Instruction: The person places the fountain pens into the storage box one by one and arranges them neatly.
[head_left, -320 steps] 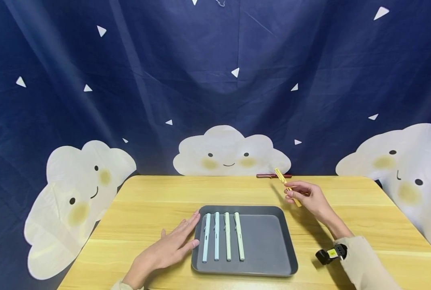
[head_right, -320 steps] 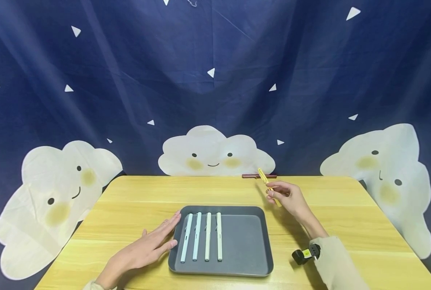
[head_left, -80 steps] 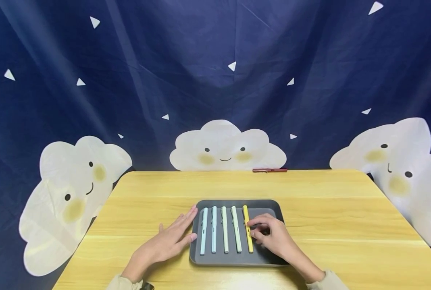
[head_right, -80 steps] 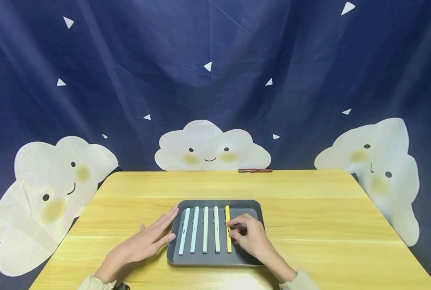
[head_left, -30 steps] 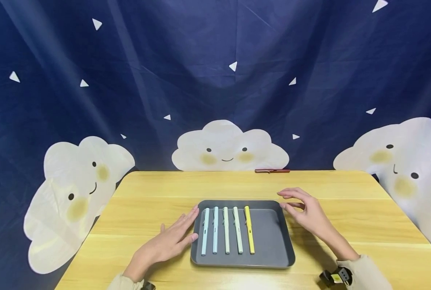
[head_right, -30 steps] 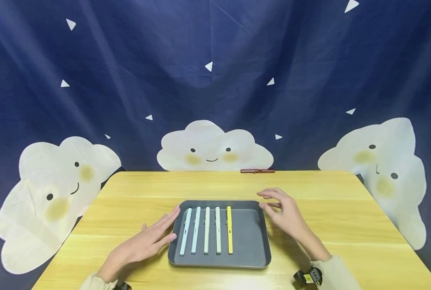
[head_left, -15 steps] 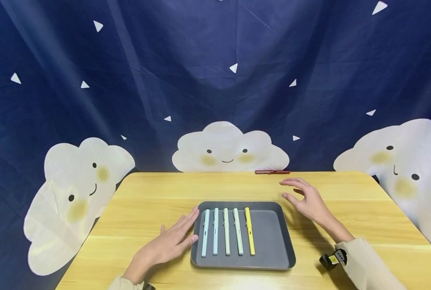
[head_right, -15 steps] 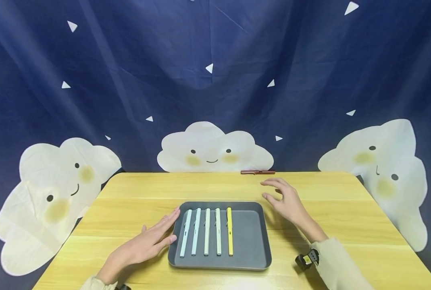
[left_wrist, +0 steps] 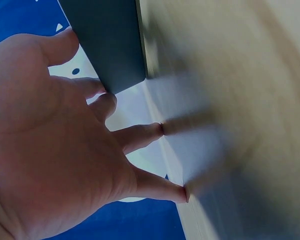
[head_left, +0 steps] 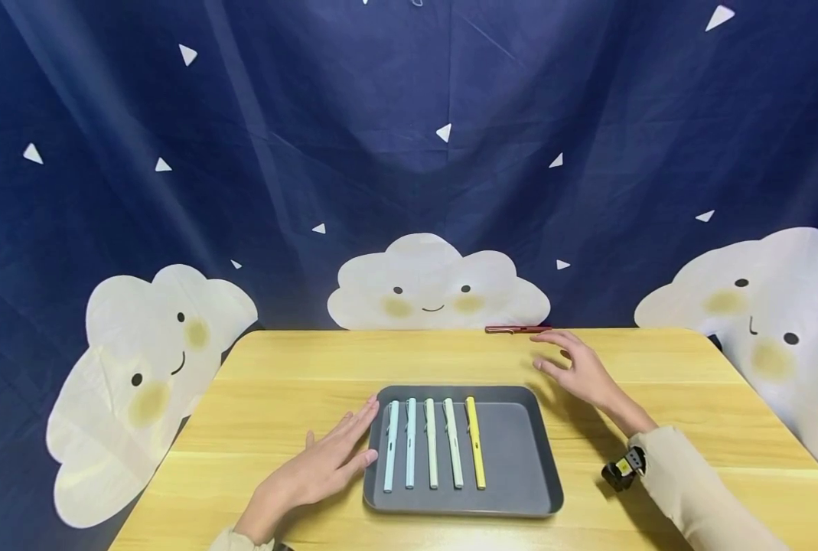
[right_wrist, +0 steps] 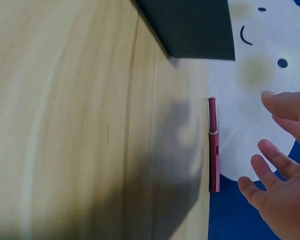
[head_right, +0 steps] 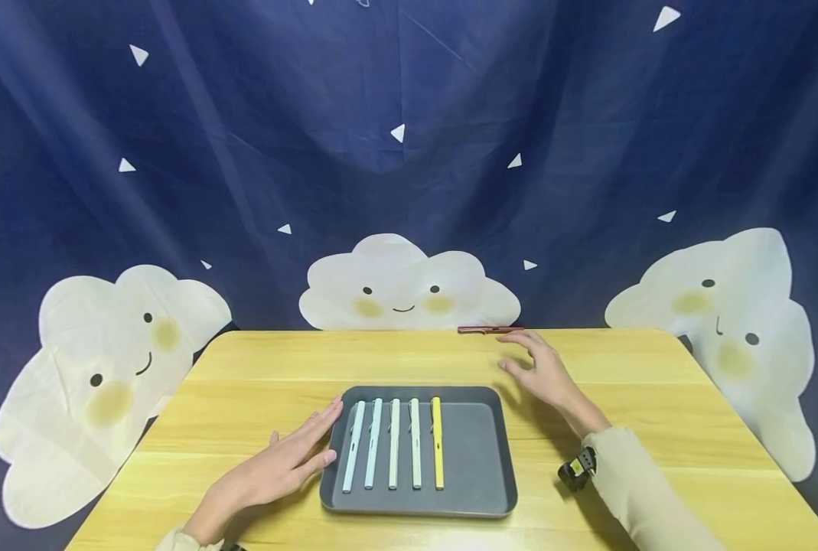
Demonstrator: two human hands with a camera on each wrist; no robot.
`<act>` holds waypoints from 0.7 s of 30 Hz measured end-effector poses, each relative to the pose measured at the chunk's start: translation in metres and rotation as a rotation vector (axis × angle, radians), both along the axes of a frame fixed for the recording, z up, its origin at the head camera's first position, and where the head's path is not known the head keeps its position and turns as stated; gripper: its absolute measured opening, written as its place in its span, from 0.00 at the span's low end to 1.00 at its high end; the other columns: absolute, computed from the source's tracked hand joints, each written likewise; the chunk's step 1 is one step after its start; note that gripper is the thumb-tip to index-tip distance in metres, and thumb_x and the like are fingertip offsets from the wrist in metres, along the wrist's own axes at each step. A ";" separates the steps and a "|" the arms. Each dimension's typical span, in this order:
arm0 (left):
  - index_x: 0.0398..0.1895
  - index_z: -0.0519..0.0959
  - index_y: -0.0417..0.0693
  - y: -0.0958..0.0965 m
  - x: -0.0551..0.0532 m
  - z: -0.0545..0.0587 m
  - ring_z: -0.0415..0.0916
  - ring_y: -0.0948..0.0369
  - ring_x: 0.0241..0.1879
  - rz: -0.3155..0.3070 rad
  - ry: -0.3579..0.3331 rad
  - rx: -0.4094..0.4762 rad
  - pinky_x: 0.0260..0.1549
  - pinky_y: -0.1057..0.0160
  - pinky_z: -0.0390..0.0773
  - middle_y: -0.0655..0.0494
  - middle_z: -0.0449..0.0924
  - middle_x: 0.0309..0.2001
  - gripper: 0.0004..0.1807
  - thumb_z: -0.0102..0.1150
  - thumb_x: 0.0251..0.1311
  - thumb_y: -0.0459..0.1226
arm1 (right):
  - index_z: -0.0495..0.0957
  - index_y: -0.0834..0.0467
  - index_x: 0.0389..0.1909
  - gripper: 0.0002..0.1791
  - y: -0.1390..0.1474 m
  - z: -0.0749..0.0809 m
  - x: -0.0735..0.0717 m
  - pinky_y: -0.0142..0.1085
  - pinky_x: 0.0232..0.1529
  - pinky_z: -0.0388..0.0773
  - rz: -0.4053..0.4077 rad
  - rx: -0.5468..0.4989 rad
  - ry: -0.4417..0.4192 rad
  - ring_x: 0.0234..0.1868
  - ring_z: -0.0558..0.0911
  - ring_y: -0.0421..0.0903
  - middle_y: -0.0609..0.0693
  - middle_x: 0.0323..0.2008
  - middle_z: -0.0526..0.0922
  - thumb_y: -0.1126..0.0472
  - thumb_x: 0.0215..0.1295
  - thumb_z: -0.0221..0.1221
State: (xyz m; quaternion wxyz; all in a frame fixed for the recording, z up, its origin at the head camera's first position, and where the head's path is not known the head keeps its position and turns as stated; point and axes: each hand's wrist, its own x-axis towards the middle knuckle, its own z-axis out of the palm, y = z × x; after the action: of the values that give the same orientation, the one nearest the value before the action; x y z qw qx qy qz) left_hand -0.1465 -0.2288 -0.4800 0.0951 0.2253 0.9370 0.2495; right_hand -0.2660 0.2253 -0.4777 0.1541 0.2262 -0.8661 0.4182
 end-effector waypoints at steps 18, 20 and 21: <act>0.85 0.44 0.62 0.001 0.001 0.000 0.50 0.40 0.77 -0.001 0.005 0.002 0.55 0.12 0.38 0.66 0.41 0.83 0.38 0.43 0.79 0.57 | 0.79 0.67 0.59 0.24 0.008 -0.011 -0.043 0.62 0.61 0.69 -0.021 0.181 0.059 0.60 0.76 0.65 0.65 0.56 0.79 0.72 0.61 0.69; 0.85 0.44 0.62 0.000 0.001 0.000 0.50 0.40 0.77 -0.001 0.007 0.000 0.55 0.12 0.39 0.66 0.41 0.83 0.38 0.43 0.79 0.57 | 0.80 0.68 0.57 0.22 0.007 -0.012 -0.048 0.62 0.60 0.69 -0.019 0.187 0.061 0.59 0.76 0.65 0.66 0.55 0.80 0.72 0.62 0.69; 0.85 0.45 0.61 0.001 0.001 0.000 0.50 0.40 0.77 -0.002 0.008 0.001 0.55 0.12 0.38 0.66 0.41 0.83 0.38 0.43 0.79 0.57 | 0.81 0.68 0.56 0.21 0.007 -0.013 -0.050 0.62 0.60 0.69 -0.021 0.192 0.063 0.58 0.76 0.65 0.66 0.54 0.80 0.72 0.62 0.68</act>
State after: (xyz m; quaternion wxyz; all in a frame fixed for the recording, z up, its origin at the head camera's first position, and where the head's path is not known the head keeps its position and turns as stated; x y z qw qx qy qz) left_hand -0.1452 -0.2283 -0.4801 0.0913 0.2272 0.9370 0.2490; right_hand -0.3158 0.2321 -0.4907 0.1631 0.2441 -0.8993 0.3243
